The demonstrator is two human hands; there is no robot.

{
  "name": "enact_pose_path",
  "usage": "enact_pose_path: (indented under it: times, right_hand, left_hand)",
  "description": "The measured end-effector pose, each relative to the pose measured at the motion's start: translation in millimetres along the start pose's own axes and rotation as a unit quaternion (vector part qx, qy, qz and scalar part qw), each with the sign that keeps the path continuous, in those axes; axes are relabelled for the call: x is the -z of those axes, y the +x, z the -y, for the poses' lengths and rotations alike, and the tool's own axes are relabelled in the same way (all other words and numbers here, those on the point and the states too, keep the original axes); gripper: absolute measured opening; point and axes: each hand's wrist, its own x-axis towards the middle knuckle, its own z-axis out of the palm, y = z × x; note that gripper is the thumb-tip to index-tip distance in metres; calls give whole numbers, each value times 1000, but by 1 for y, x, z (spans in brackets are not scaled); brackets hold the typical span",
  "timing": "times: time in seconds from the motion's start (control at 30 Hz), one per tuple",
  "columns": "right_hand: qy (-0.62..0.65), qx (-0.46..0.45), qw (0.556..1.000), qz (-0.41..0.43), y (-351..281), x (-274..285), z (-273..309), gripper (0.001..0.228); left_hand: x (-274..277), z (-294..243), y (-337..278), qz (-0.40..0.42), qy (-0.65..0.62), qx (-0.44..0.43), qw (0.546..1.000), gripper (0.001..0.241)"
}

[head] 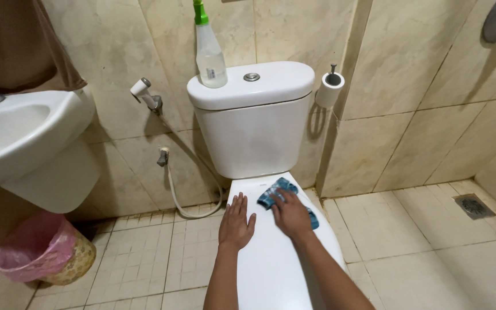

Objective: The person cleans the base of a white toilet and the surrounding tiled floor using a spray bottle and a blue cloth. They then wipe the top of the toilet tank and the closed toilet seat with the same cloth.

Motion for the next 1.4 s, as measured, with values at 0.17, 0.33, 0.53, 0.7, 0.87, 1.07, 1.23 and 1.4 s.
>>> enact_pose_path:
  times: [0.17,0.33,0.53,0.7,0.87,1.07,1.23,1.4]
  right_hand:
    - [-71,-41,996,-40,4,-6,-51,43]
    - [-84,-66,993,-53,4,-22,-58,43]
    - [-47,-7,999,-15,0,-29,12,44]
    - [-16,36,999,-9,-6,-13,19,44]
    - [-43,-18,998,-40,-13,-1,-21,44]
    - [-105,-71,989,-80,-24,-21,-13,45]
    - [-34,14,999,-31,-45,-4,27,44]
    - [14,32,999,4,-36,5,6,41]
  left_hand:
    - [8,-8,-22,21,20,27,999,75]
    - [9,-12,-36,18,25,31,999,79]
    - [3,-8,-34,4,6,27,1000,77]
    - [0,-5,-34,-2,17,19,1000,76]
    - [3,-8,-35,15,29,33,999,75]
    - [12,-14,-37,18,29,57,998,80]
    - [7,-9,-32,15,21,64,998,82]
    - [-2,-5,-34,-1,29,62,998,80]
